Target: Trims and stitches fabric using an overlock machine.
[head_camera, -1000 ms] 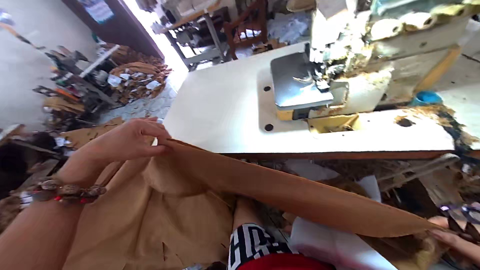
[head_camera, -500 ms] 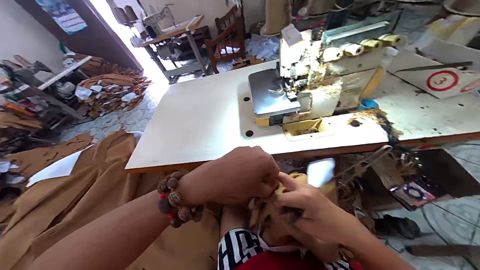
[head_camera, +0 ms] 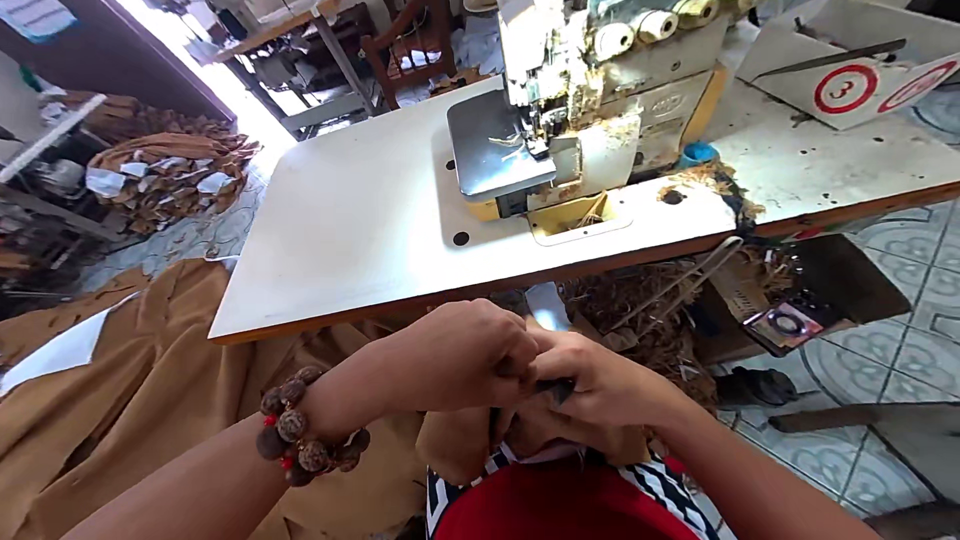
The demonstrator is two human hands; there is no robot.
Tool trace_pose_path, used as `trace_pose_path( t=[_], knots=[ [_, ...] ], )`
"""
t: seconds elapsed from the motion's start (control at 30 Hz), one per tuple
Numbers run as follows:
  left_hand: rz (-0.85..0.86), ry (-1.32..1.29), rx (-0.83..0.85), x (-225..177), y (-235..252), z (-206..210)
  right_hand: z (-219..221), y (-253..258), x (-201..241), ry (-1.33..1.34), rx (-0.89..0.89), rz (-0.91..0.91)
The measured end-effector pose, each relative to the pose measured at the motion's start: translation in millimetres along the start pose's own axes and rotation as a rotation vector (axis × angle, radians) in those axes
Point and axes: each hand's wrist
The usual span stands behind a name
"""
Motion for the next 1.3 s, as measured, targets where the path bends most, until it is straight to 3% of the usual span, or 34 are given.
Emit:
trace_pose_path(
  t=[0.1, 0.27, 0.47, 0.7, 0.83, 1.03, 1.3],
  knots=[
    [0.020, -0.011, 0.051, 5, -1, 3, -5, -2, 1, -0.003, 0.077, -0.022],
    [0.094, -0.205, 0.204, 34, -32, -6, -30, -15, 20, -0.242, 0.196, 0.063],
    [-0.006, -0.179, -0.007, 74, -60, -24, -25, -23, 14, -0.294, 0.194, 0.186],
    [-0.216, -0.324, -0.299, 83, -64, -29, -5, -27, -1, -0.342, 0.122, 0.306],
    [-0.212, -0.307, -0.397, 84, -57, -27, -1, -29, -3, -0.340, 0.131, 0.344],
    [-0.150, -0.070, -0.475, 83, -37, -22, -4, -31, -3, -0.318, 0.142, 0.404],
    [-0.054, 0.550, -0.549, 71, 19, -50, -13, -10, -21, -0.163, -0.008, 0.497]
  ],
)
Point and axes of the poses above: each hand's wrist, its own y-axis towards the middle knuckle, its own z-axis out of the palm, x = y × z, and after that the axes turned 11 degrees about -z, right-handed
